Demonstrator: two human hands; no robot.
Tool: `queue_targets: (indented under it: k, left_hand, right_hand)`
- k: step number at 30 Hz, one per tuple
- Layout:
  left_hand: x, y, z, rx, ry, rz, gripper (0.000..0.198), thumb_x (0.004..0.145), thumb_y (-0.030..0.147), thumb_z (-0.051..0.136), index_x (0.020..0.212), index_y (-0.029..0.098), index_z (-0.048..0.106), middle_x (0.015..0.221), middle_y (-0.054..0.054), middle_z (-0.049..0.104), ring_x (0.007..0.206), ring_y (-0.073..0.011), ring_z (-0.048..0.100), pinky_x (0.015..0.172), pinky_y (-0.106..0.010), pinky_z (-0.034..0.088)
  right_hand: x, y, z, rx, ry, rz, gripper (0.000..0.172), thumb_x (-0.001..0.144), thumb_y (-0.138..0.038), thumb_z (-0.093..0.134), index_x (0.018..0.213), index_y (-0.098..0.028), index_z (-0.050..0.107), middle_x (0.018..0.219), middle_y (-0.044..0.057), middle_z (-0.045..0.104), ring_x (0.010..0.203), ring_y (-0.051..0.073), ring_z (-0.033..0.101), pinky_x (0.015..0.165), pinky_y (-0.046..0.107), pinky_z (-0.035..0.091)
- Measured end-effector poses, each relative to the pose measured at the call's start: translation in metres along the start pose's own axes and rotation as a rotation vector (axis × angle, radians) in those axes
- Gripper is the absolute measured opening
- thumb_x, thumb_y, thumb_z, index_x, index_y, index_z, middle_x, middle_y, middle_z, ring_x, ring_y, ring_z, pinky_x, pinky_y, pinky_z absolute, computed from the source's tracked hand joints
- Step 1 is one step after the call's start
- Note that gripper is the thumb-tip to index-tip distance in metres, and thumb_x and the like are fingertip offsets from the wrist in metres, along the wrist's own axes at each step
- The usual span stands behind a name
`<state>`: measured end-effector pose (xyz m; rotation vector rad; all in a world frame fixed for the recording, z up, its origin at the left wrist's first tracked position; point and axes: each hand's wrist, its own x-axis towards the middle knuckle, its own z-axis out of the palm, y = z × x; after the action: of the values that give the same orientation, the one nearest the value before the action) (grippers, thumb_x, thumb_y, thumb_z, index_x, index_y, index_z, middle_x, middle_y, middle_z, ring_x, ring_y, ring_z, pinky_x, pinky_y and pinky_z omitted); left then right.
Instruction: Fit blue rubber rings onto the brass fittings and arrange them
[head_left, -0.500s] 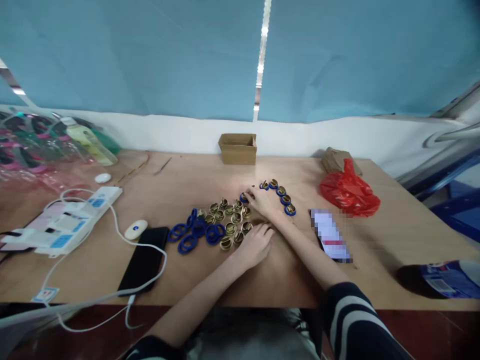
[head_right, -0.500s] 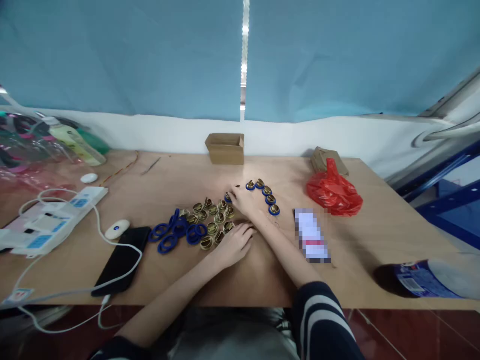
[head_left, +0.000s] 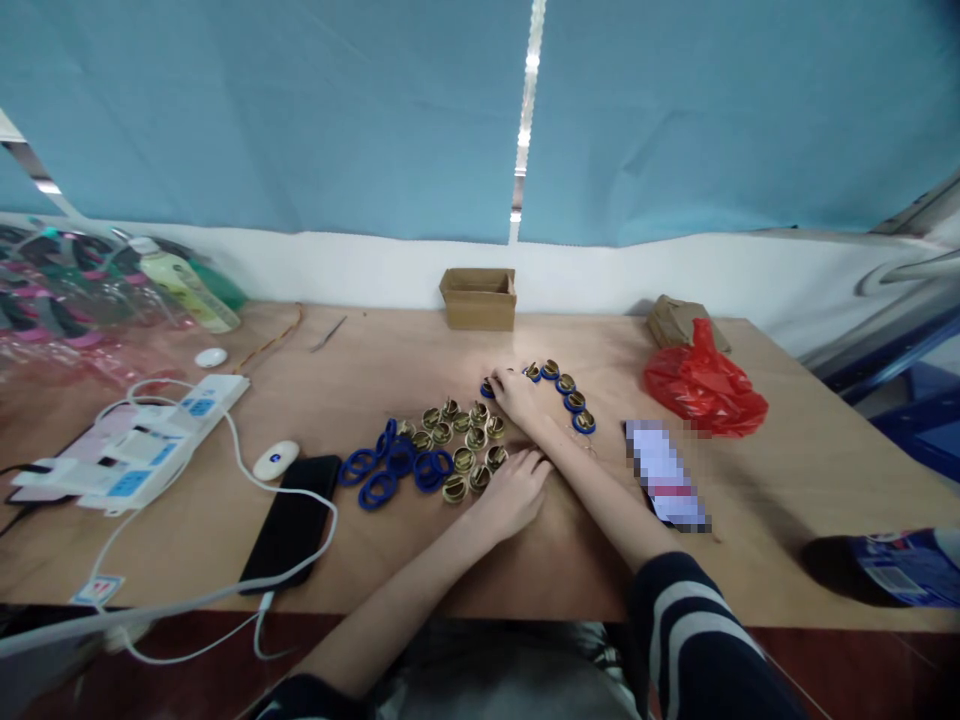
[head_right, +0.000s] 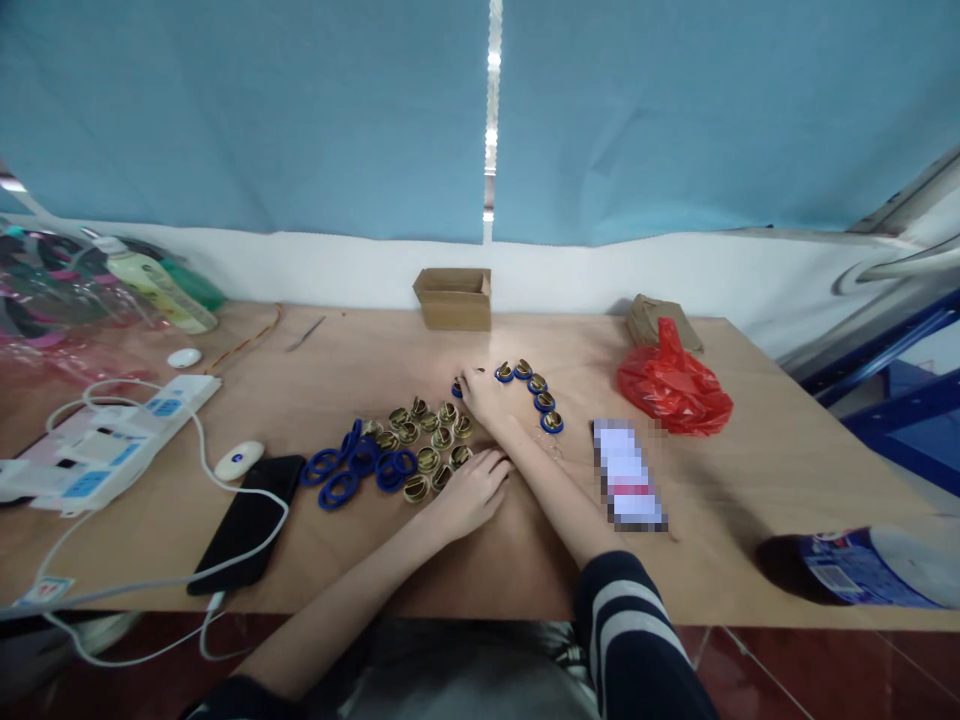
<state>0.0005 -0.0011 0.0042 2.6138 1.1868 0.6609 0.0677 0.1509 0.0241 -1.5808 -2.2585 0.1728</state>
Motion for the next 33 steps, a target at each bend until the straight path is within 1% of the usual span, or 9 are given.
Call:
queue_targets:
  k: [8,12,15,17,19,22,26,30,33]
  left_hand:
    - [-0.001,-0.001,0.001,-0.003,-0.004,-0.013,0.023,0.094,0.012,0.048,0.114,0.016,0.058,0.115,-0.013,0.064,0.112,-0.0277,0.062,0.102,-0.044,0.052]
    - [-0.001,-0.001,0.002,-0.002,-0.001,-0.006,0.025,0.094,0.012,0.048,0.117,0.015,0.058,0.119,-0.014,0.065,0.116,-0.0284,0.061,0.104,-0.044,0.051]
    - [-0.001,-0.002,0.003,-0.012,0.007,0.003,0.024,0.094,0.012,0.048,0.116,0.014,0.057,0.122,-0.016,0.064,0.12,-0.0291,0.06,0.105,-0.045,0.051]
    - [-0.001,-0.002,0.003,-0.014,0.015,0.009,0.023,0.094,0.011,0.048,0.115,0.015,0.057,0.125,-0.016,0.063,0.124,-0.0289,0.059,0.107,-0.046,0.05]
    - [0.0,-0.001,0.002,-0.01,0.018,0.014,0.022,0.095,0.011,0.047,0.114,0.015,0.058,0.125,-0.015,0.064,0.125,-0.0284,0.059,0.107,-0.045,0.05]
    - [0.0,-0.001,0.001,-0.004,0.017,0.016,0.024,0.095,0.01,0.046,0.114,0.016,0.058,0.122,-0.014,0.065,0.124,-0.0277,0.06,0.107,-0.044,0.051]
    - [-0.001,-0.001,0.0,0.003,0.021,0.014,0.021,0.095,0.012,0.047,0.111,0.018,0.059,0.123,-0.013,0.065,0.123,-0.0276,0.06,0.106,-0.045,0.051]
    - [-0.002,0.001,0.001,0.006,0.062,0.017,0.02,0.096,0.014,0.047,0.11,0.018,0.06,0.121,-0.012,0.067,0.121,-0.027,0.061,0.103,-0.043,0.052]
    - [-0.002,0.0,-0.004,0.014,0.168,-0.028,0.021,0.093,0.013,0.049,0.11,0.018,0.062,0.116,-0.011,0.069,0.116,-0.0273,0.063,0.102,-0.044,0.052]
  right_hand:
    - [0.004,0.003,0.004,0.001,0.032,0.075,0.027,0.103,-0.026,0.041,0.098,-0.017,0.066,0.096,0.014,0.075,0.078,0.021,0.066,0.064,0.027,0.037]
    - [0.006,0.006,0.006,0.02,0.047,0.073,0.023,0.102,-0.023,0.044,0.096,-0.017,0.066,0.096,0.014,0.075,0.08,0.022,0.067,0.067,0.028,0.039]
    - [0.006,0.007,0.002,0.047,0.058,0.049,0.02,0.1,-0.024,0.048,0.092,-0.019,0.066,0.094,0.012,0.075,0.08,0.021,0.067,0.069,0.027,0.04]
    - [0.005,0.008,-0.005,0.07,0.075,0.03,0.019,0.1,-0.026,0.05,0.093,-0.019,0.066,0.093,0.01,0.075,0.08,0.021,0.067,0.07,0.027,0.041]
    - [0.003,0.011,-0.015,0.09,0.106,0.018,0.019,0.1,-0.027,0.048,0.098,-0.02,0.066,0.094,0.009,0.076,0.082,0.021,0.067,0.071,0.027,0.042]
    - [0.0,0.021,-0.037,0.12,0.153,0.008,0.019,0.097,-0.023,0.048,0.102,-0.02,0.066,0.091,0.008,0.076,0.082,0.021,0.068,0.072,0.027,0.043]
    - [-0.011,0.042,-0.07,0.146,0.206,0.022,0.023,0.096,-0.023,0.045,0.1,-0.018,0.067,0.082,0.007,0.074,0.072,0.02,0.066,0.068,0.027,0.042]
    - [-0.037,0.061,-0.091,0.203,0.269,0.056,0.02,0.093,-0.026,0.049,0.094,-0.018,0.067,0.074,0.005,0.071,0.062,0.018,0.063,0.062,0.026,0.041]
    - [-0.065,0.07,-0.091,0.201,0.202,0.03,0.02,0.092,-0.027,0.05,0.093,-0.019,0.068,0.069,0.003,0.069,0.06,0.018,0.062,0.061,0.026,0.04]
